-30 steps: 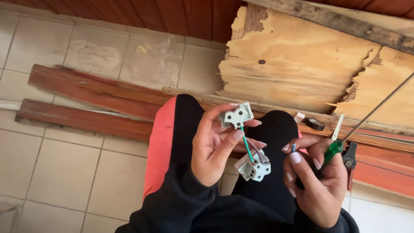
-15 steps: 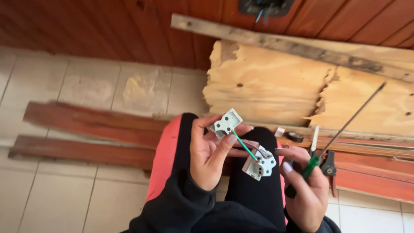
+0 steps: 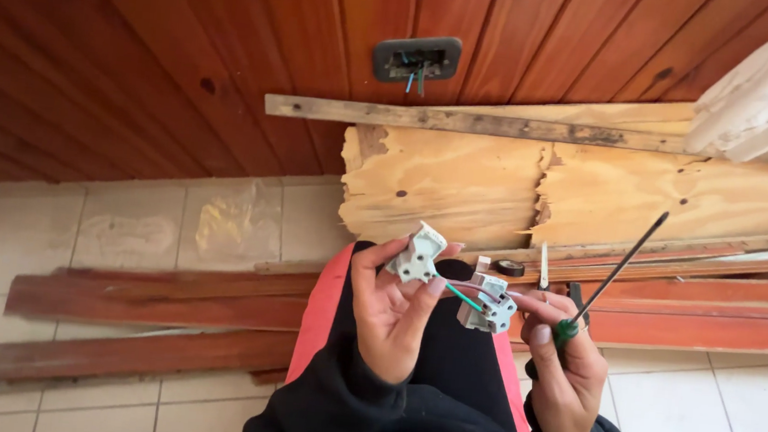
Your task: Connecting electrical wires to outlet modules using a screwdriver while seated on the floor.
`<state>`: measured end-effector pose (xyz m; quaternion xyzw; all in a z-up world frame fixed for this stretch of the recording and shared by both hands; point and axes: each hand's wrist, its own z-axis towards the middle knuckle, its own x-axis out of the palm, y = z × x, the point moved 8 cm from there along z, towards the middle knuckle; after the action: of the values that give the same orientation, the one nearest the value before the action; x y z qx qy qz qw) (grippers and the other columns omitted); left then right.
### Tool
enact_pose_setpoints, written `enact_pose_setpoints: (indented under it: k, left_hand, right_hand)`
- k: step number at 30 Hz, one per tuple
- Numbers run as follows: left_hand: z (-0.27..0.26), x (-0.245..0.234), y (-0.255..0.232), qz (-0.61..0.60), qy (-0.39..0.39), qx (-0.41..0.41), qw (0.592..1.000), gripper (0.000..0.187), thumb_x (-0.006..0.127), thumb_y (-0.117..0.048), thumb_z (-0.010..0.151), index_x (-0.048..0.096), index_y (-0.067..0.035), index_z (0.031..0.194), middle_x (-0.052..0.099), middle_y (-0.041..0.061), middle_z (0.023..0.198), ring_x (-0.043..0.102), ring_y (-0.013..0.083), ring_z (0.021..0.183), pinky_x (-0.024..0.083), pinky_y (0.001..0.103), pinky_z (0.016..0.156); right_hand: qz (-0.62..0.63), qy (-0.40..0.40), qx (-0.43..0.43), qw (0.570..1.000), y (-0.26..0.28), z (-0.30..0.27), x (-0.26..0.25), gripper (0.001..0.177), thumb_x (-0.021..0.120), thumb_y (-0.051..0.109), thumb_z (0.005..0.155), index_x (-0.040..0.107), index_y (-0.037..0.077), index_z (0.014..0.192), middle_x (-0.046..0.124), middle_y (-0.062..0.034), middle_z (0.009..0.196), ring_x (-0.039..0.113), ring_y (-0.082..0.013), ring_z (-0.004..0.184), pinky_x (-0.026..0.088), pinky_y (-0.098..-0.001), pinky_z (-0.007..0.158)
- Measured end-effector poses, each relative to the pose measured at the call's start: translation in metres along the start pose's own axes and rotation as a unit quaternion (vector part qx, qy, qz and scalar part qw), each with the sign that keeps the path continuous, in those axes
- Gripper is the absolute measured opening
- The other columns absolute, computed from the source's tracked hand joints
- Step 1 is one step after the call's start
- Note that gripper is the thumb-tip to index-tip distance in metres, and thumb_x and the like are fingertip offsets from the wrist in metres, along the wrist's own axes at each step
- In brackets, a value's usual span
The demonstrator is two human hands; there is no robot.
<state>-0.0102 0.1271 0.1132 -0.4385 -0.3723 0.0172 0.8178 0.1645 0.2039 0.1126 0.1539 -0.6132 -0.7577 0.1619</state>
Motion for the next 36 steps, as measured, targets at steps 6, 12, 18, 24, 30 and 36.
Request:
enact_pose_setpoints:
  k: [6, 12, 18, 24, 30, 36]
  left_hand:
    - [0.012, -0.005, -0.004, -0.001, -0.029, -0.015, 0.999, 0.05, 0.055, 0.015, 0.098, 0.034, -0.004, 0.139, 0.054, 0.027, 0.138, 0.062, 0.0366, 0.127, 0.056, 0.036, 0.097]
    - [0.025, -0.015, -0.017, -0.006, -0.042, -0.018, 0.999, 0.051, 0.057, 0.015, 0.096, 0.035, -0.004, 0.138, 0.055, 0.027, 0.137, 0.063, 0.0364, 0.126, 0.059, 0.035, 0.094]
    - [0.041, -0.017, -0.036, 0.007, -0.028, -0.028, 0.999, 0.048, 0.058, 0.009, 0.099, 0.036, -0.002, 0.14, 0.058, 0.028, 0.135, 0.064, 0.035, 0.126, 0.059, 0.037, 0.096]
    - [0.019, -0.051, -0.023, 0.002, -0.022, -0.022, 0.999, 0.048, 0.056, 0.009, 0.099, 0.037, -0.003, 0.141, 0.057, 0.027, 0.135, 0.063, 0.0377, 0.126, 0.059, 0.042, 0.098]
    - [0.018, -0.067, -0.058, 0.041, -0.056, -0.013, 0.998, 0.049, 0.059, 0.008, 0.097, 0.039, -0.004, 0.14, 0.061, 0.027, 0.133, 0.064, 0.0357, 0.124, 0.057, 0.039, 0.1]
    - [0.003, -0.102, -0.05, 0.071, -0.098, -0.009, 0.993, 0.052, 0.06, 0.009, 0.096, 0.038, -0.003, 0.143, 0.062, 0.028, 0.136, 0.065, 0.0329, 0.126, 0.056, 0.035, 0.097]
  right_hand:
    - [-0.054, 0.009, 0.008, 0.998, -0.001, 0.013, 0.009, 0.027, 0.05, 0.001, 0.099, 0.069, -0.007, 0.117, 0.064, -0.0154, 0.127, 0.058, -0.0229, 0.115, 0.044, -0.0323, 0.101]
    - [-0.045, 0.035, 0.031, 0.998, -0.001, 0.023, 0.024, 0.028, 0.05, 0.004, 0.101, 0.07, -0.006, 0.117, 0.066, -0.0112, 0.118, 0.052, -0.0181, 0.102, 0.041, -0.0289, 0.093]
    - [0.059, 0.03, 0.085, 0.994, 0.012, 0.04, 0.031, 0.038, 0.042, 0.008, 0.105, 0.064, -0.009, 0.131, 0.066, -0.0144, 0.11, 0.056, -0.0173, 0.087, 0.044, -0.0268, 0.075]
    - [0.078, 0.02, 0.08, 0.994, -0.005, 0.03, 0.041, 0.038, 0.043, -0.001, 0.099, 0.055, -0.011, 0.134, 0.056, -0.0216, 0.152, 0.066, -0.0238, 0.091, 0.057, -0.0309, 0.071]
    - [0.129, 0.104, 0.097, 0.981, 0.0, 0.032, 0.063, 0.037, 0.045, -0.001, 0.099, 0.056, -0.012, 0.133, 0.057, -0.0243, 0.15, 0.071, -0.0269, 0.078, 0.06, -0.0321, 0.06]
    - [0.059, 0.088, 0.128, 0.986, -0.024, 0.02, 0.078, 0.033, 0.05, 0.003, 0.098, 0.062, -0.008, 0.127, 0.067, -0.0167, 0.14, 0.066, -0.0201, 0.055, 0.052, -0.0264, 0.042]
